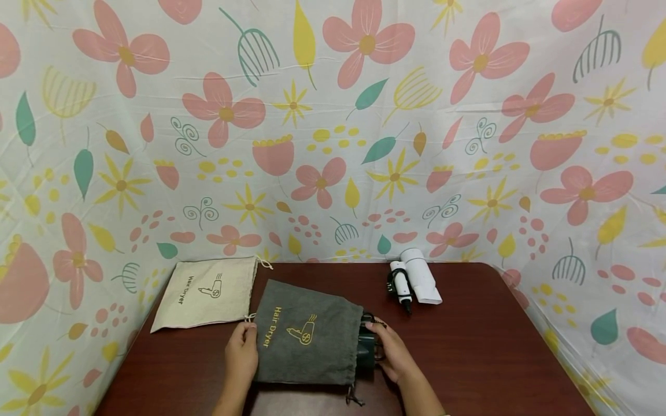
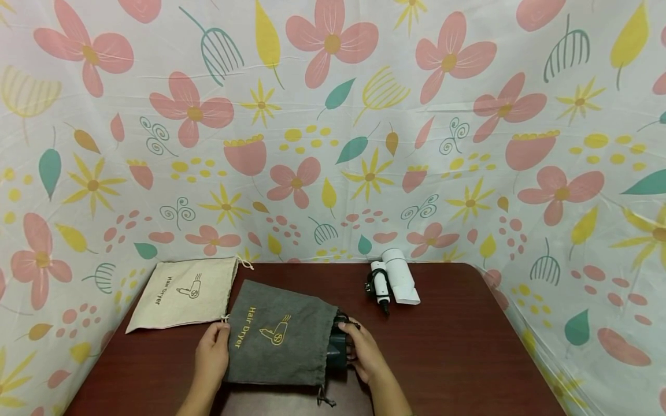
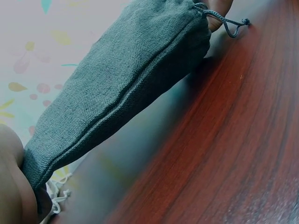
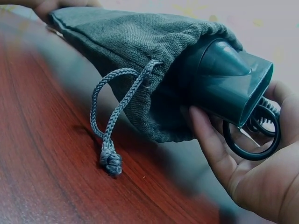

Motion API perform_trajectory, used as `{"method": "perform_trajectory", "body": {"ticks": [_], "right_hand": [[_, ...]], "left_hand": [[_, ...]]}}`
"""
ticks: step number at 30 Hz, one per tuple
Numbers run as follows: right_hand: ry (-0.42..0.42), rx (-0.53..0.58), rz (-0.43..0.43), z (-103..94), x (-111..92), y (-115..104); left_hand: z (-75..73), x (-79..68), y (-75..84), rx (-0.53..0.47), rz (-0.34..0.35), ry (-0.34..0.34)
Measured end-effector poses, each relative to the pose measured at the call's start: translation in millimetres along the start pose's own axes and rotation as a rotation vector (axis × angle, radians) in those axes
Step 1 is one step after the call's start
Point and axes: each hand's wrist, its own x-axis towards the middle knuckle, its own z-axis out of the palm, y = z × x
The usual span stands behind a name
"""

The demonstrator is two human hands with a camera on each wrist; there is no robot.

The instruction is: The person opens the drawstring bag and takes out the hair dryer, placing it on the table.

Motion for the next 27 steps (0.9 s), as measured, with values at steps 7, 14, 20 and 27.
{"method": "perform_trajectory", "body": {"ticks": [7, 14, 20, 27], "right_hand": [[0.006, 0.007, 0.001, -0.3, -1.5, -0.7], [0.016, -0.019, 0.002, -0.7, -1.5, -2.1], [-0.001, 0.006, 0.0, -2.1, -1.8, -2.7], [-0.009, 0.032, -0.012, -4.3, -2.3, -3.1]], "left_hand": [[-1.8, 0.1, 0.7, 0.001, -0.01, 0.0], [-3.9, 0.2, 1.2, -0.009, -0.021, -0.01], [-5.3, 0.8, 0.3, -0.006, -0.019, -0.001], [-6.4, 1.3, -1.5, -0.003, -0.026, -0.009]]}}
